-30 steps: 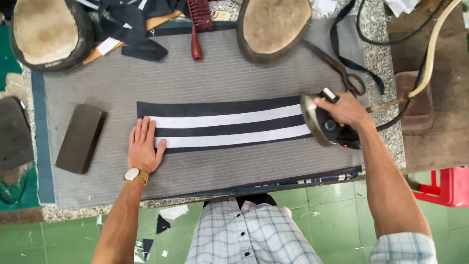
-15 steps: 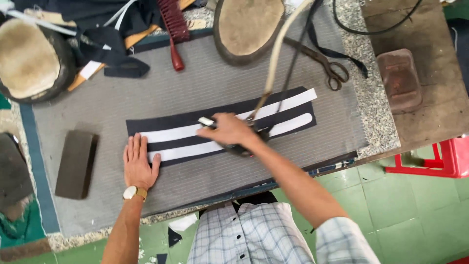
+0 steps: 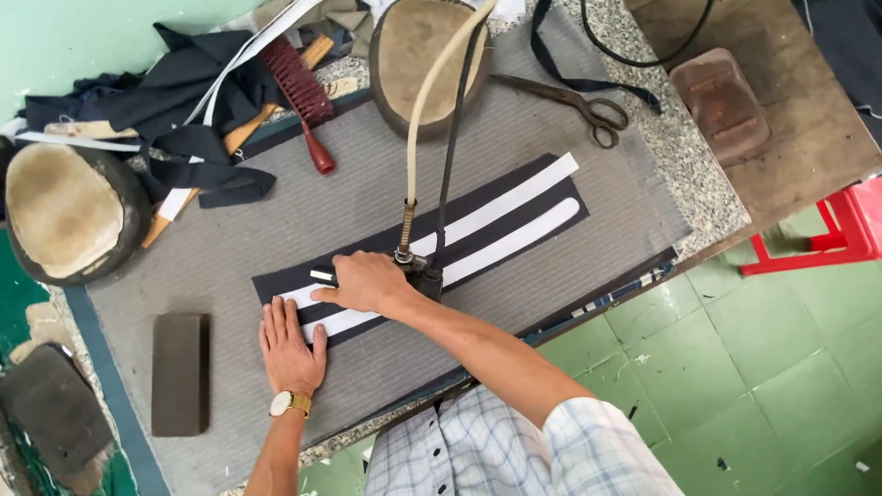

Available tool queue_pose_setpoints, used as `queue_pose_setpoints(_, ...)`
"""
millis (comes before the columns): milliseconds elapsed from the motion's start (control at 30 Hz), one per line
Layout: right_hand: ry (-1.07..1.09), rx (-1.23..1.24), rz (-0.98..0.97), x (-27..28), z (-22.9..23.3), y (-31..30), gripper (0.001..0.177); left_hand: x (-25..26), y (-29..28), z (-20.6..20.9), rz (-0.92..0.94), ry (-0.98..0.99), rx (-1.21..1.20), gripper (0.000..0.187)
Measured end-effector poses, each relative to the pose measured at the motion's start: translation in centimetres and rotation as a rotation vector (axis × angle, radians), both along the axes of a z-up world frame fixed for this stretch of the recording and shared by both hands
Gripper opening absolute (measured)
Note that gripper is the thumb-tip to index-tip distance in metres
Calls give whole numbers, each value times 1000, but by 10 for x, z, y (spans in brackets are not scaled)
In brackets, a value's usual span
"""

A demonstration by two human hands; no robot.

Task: The person irons a long black fabric strip with a white stripe on a workbench. They repeatedly smooth the fabric with their left hand and press it with a steam iron in their right hand, occasionally using a rectangular wooden block to press the fabric while ironing.

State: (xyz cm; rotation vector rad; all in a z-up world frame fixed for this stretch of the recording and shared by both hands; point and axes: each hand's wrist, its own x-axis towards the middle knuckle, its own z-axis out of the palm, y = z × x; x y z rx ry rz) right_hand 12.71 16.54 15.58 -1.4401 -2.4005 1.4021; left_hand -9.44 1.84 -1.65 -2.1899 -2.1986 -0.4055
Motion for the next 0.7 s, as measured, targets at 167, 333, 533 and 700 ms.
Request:
queue_pose_setpoints(167, -158, -21, -18, -10, -4, 0, 66, 10, 2, 28, -21, -96, -33, 74)
queue_pose_setpoints(333, -159, -49, -110, 8, 0, 1, 50, 5, 1, 19, -43, -79, -2, 74)
queue_pose_setpoints(533, -189, -222, -350, 93, 47, 17, 37, 5, 1, 19, -31, -70, -12, 74)
queue_pose_setpoints(700, -310, -353, -558, 184, 52, 55, 40, 6, 2, 21, -22, -81, -41, 75)
